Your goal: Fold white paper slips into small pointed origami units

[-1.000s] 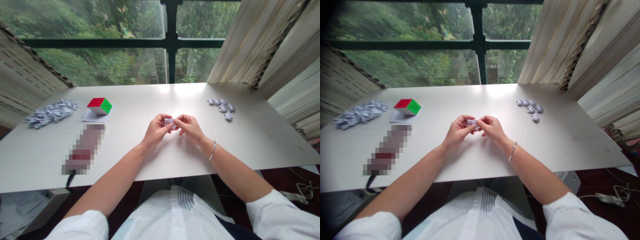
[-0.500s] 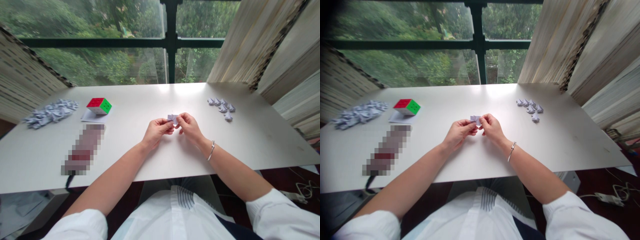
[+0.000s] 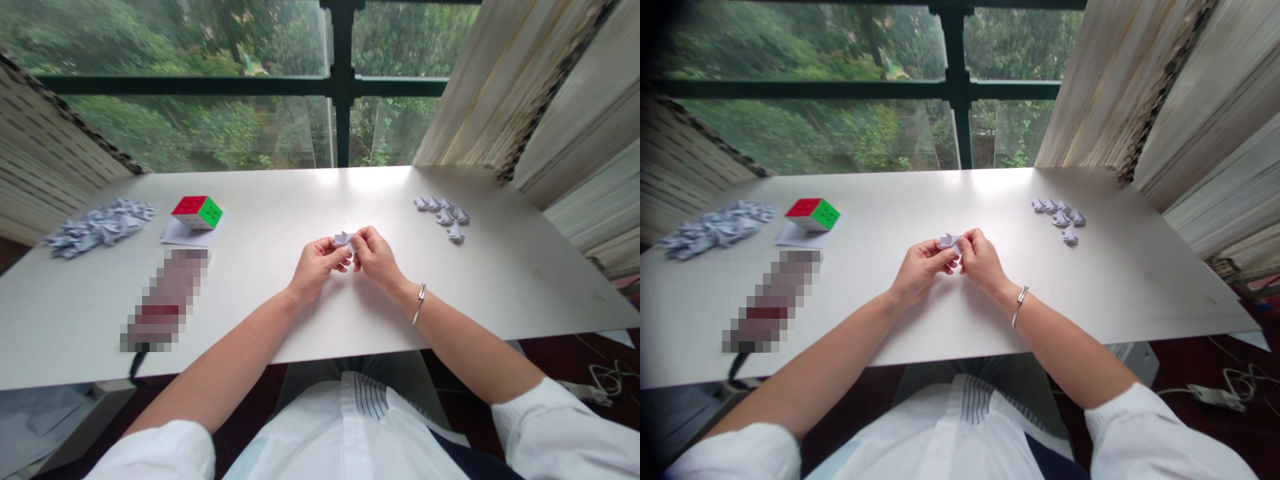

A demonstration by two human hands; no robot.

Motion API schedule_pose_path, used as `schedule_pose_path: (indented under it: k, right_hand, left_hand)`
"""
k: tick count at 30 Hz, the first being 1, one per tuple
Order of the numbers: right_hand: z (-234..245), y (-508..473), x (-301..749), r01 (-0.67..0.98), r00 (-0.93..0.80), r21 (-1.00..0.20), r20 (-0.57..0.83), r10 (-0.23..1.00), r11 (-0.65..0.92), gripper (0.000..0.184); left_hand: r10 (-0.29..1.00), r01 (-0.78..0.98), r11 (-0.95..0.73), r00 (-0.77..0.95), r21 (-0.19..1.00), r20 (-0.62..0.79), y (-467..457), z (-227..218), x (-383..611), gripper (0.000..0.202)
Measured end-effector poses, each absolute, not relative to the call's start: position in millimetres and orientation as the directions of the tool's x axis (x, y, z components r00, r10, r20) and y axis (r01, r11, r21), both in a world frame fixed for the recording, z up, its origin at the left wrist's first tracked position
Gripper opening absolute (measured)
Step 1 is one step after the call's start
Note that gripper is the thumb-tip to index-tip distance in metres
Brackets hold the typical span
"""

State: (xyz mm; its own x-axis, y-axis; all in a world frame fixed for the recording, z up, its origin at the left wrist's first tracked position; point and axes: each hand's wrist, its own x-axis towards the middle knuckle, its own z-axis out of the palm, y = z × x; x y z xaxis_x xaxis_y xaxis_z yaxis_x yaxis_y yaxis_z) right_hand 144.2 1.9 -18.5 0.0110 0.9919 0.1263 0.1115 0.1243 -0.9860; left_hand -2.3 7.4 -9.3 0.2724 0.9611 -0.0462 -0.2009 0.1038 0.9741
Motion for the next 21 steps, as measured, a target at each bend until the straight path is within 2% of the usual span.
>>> schedule_pose_path:
  k: [8, 13, 21]
  right_hand:
    - [-13, 0, 142, -0.081, -0.056, -0.996, 0.051, 0.997, 0.046, 0.041]
    - [-8, -1, 142, -0.022, -0.114, -1.000, -0.014, 0.993, -0.016, 0.044]
    - [-9, -3, 142, -0.009, -0.105, -0.999, 0.032, 0.994, 0.031, 0.043]
  left_hand:
    - [0.971, -0.290, 0.162, 0.216, 0.943, -0.101, 11, -7, -4, 0.026]
    - [0.971, -0.306, 0.172, 0.213, 0.936, -0.109, 13, -7, -7, 0.029]
    - [0.963, -0.277, 0.171, 0.248, 0.945, -0.102, 15, -7, -12, 0.029]
